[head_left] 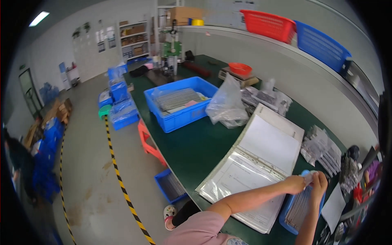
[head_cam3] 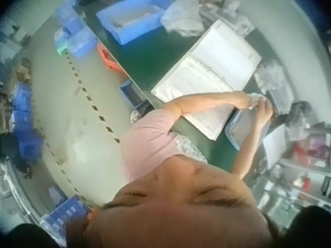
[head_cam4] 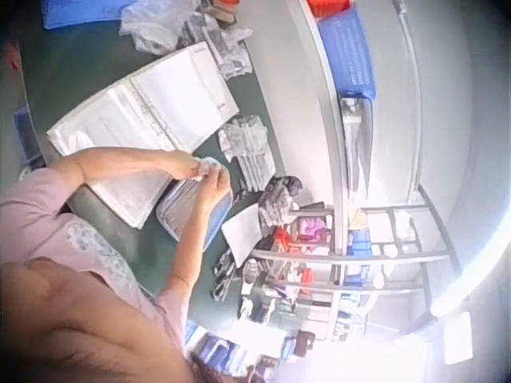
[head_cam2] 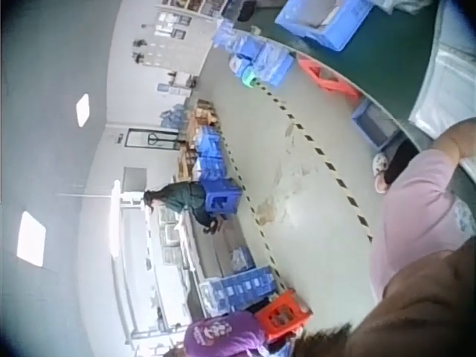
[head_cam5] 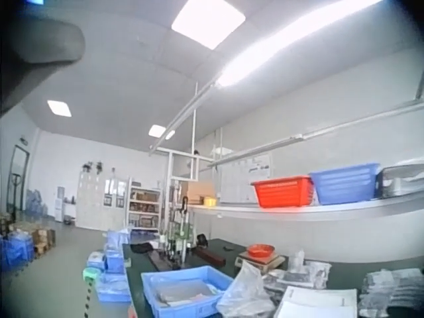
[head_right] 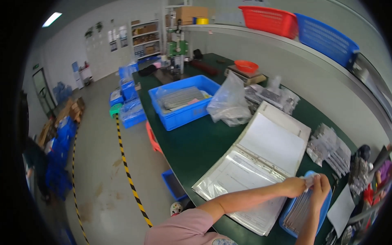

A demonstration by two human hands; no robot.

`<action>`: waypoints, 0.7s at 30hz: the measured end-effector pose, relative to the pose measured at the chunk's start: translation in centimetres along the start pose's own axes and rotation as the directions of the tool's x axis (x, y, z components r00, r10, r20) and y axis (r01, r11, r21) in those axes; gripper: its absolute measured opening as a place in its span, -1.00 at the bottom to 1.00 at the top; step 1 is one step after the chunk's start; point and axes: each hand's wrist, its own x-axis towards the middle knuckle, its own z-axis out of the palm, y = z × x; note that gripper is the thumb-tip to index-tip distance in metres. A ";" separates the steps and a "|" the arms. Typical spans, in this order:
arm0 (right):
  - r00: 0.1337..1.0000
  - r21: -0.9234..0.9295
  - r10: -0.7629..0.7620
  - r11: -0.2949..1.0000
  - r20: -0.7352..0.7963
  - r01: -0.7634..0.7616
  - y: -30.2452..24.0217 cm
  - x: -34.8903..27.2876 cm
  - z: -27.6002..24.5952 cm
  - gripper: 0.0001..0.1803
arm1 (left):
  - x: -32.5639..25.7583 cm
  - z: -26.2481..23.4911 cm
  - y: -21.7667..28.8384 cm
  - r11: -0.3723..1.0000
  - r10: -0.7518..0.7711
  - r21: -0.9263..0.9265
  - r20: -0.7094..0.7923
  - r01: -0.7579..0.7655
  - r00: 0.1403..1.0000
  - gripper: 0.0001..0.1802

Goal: The recorder reviews technical specifications in a binder and uses a digital caliper to measure the length of metal rods at a factory workbench.

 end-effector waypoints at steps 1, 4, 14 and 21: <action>0.997 -0.042 -0.060 0.997 0.058 0.062 -0.2 -0.4 1.2 -0.80 | 0.2 0.4 -1.1 0.989 0.106 0.098 0.057 -0.111 0.993 -0.67; 0.976 -0.348 -0.149 0.917 0.160 0.197 -0.8 -1.8 5.9 -0.81 | 0.5 1.9 -6.2 0.718 0.231 -0.645 -0.135 -0.262 0.964 -0.76; 0.942 -0.590 -0.318 0.742 0.109 0.319 -1.9 -2.8 7.0 -0.83 | 2.0 -7.1 -3.8 0.056 -0.017 -0.946 0.318 0.319 0.948 -0.57; 0.943 -0.493 -0.303 0.804 0.141 0.332 -3.1 -3.5 9.5 -0.79 | 2.1 -3.8 -6.3 0.213 -0.071 -0.965 -0.170 -0.152 0.983 -0.66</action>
